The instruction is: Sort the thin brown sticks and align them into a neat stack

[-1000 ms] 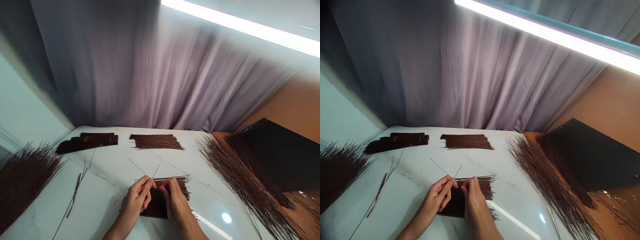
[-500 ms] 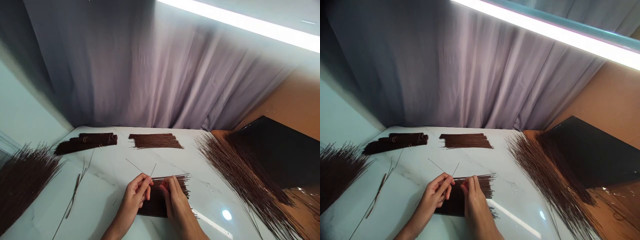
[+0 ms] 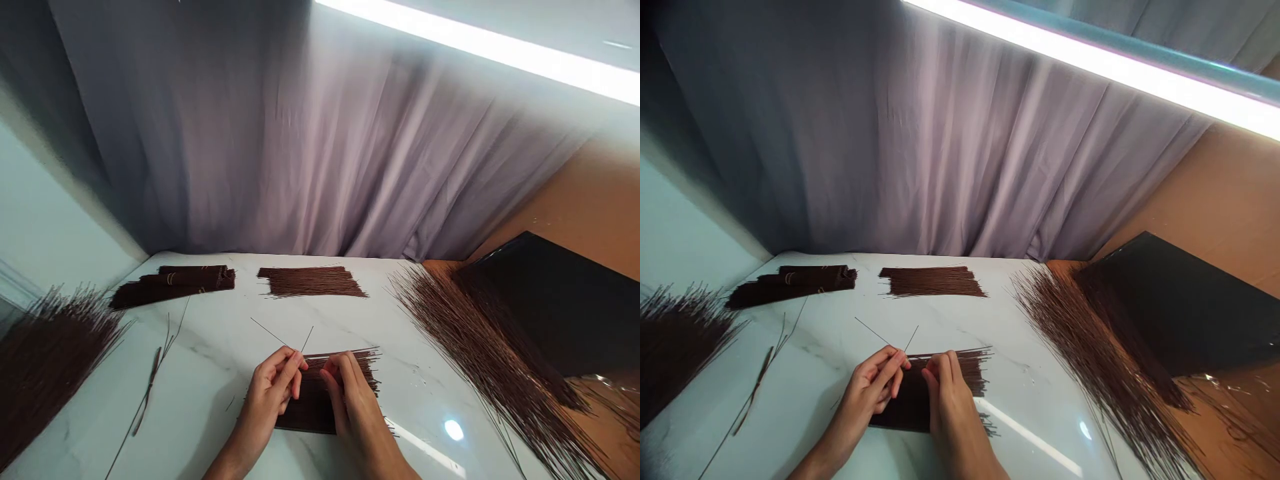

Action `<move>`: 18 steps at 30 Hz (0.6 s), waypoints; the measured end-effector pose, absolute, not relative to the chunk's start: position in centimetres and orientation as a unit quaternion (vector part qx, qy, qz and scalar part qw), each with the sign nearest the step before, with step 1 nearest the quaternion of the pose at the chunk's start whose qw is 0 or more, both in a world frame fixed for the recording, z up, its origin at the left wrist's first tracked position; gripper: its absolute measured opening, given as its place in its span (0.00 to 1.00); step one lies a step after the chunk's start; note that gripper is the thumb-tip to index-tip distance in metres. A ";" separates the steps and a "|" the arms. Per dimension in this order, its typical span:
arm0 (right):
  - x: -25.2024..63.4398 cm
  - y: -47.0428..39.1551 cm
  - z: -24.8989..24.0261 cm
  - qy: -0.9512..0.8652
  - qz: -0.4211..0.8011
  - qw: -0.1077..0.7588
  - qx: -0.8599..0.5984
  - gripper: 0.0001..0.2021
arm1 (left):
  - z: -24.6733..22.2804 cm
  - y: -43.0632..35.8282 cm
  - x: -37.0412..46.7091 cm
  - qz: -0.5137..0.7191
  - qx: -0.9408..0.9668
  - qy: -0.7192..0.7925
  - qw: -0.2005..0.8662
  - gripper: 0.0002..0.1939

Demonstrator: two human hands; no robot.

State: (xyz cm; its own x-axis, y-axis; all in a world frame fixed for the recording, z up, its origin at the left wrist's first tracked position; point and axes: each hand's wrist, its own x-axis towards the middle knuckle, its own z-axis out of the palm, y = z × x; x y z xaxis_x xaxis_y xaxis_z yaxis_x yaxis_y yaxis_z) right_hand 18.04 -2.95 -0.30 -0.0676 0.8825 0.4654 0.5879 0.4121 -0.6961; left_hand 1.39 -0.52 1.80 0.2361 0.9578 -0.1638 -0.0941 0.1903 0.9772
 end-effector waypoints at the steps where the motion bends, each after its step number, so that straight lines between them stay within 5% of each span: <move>1: 18.0 -2.9 -0.3 -0.710 0.167 0.448 -0.516 0.07 | 1.9 -0.5 1.4 0.422 0.480 0.452 0.622 0.20; 18: 18.8 -3.0 0.1 -0.721 0.199 0.427 -0.508 0.06 | 2.0 -0.7 1.5 0.424 0.470 0.442 0.635 0.19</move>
State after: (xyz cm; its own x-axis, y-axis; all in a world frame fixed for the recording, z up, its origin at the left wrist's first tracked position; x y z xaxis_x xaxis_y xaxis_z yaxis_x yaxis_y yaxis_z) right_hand 18.76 -3.02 0.10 -0.1194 0.9024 0.4141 0.5620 0.4052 -0.7211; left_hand 1.49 -0.71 1.99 0.2497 0.9544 -0.1636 -0.1220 0.1986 0.9725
